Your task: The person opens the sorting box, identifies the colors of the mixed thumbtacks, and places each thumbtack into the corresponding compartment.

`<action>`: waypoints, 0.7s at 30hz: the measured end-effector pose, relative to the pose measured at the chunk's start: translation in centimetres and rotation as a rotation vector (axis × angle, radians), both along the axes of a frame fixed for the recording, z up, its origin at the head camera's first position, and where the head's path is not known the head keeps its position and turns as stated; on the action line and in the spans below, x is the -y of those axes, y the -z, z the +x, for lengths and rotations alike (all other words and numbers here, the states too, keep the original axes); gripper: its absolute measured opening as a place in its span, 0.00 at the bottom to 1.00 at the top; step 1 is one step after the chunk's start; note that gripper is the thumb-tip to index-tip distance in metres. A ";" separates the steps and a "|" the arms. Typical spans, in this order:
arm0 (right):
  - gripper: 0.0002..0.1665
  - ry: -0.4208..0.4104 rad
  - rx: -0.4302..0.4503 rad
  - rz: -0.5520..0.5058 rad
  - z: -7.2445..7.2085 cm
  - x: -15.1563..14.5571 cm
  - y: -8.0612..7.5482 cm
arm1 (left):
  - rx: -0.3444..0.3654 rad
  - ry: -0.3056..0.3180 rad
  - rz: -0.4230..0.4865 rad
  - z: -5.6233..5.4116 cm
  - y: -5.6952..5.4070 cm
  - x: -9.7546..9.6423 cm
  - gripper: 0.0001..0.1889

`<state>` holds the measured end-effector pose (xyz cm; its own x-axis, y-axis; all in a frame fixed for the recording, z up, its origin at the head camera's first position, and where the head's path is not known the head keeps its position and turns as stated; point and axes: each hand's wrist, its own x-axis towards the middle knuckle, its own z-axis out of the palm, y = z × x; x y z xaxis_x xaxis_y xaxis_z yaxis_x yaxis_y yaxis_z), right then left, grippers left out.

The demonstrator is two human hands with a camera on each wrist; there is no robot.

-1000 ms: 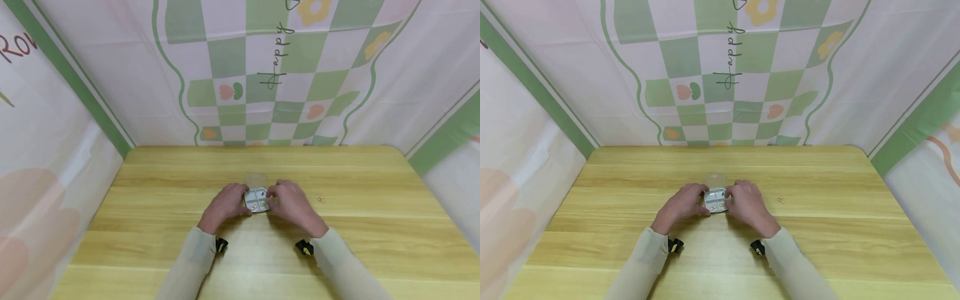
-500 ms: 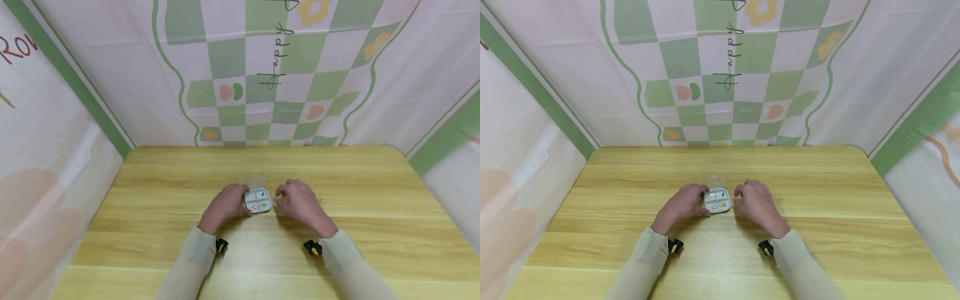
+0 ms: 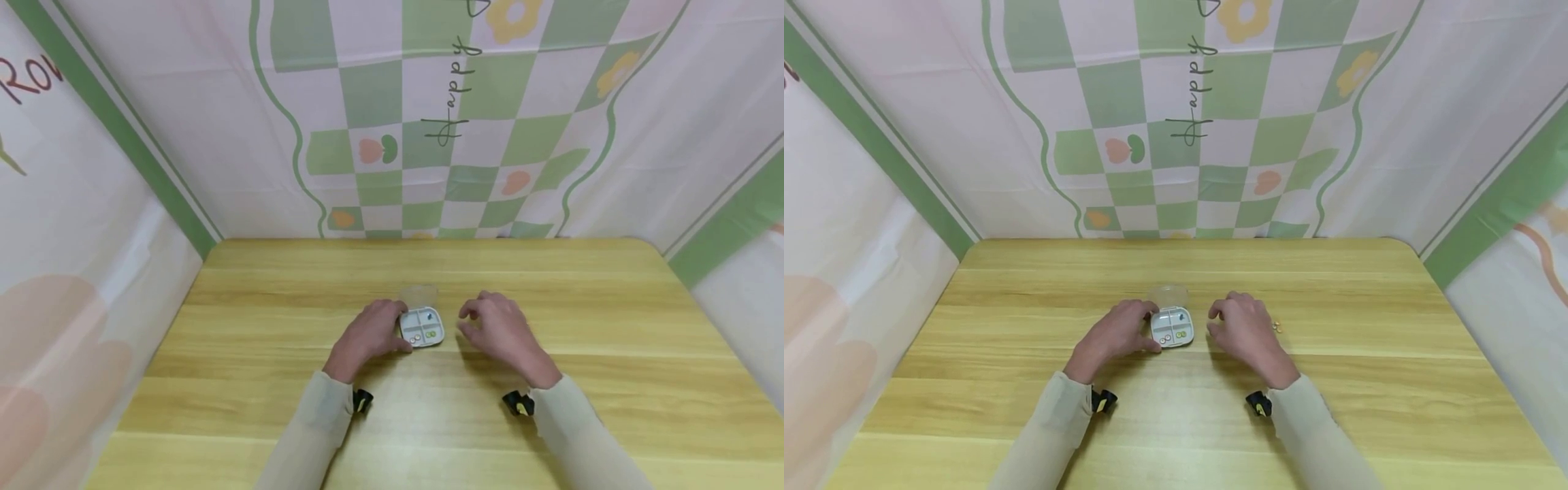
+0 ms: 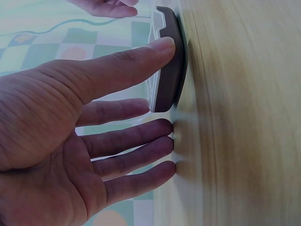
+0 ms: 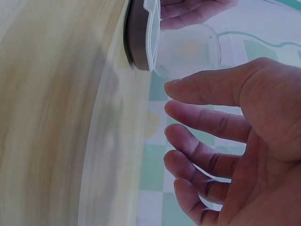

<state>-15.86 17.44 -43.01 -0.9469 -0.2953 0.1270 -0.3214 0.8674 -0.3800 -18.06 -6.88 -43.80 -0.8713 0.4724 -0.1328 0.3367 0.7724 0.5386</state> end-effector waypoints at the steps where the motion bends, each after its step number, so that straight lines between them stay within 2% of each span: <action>1: 0.08 0.003 0.004 0.001 0.0 -0.1 0.0 | 0.002 -0.002 -0.001 0.0 0.0 0.0 0.34; 8: 0.08 0.031 0.014 -0.001 -0.1 -1.2 -0.4 | 0.008 -0.010 0.005 0.0 -0.2 0.0 0.34; 21: 0.09 0.044 0.021 -0.021 -0.3 -2.6 -0.4 | 0.007 -0.011 0.003 0.0 0.0 -0.1 0.34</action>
<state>-16.15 20.02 -42.60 -0.9614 -0.2508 0.1130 -0.2751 0.8722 -0.4044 -18.01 -6.82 -43.81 -0.8753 0.4635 -0.1380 0.3245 0.7745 0.5430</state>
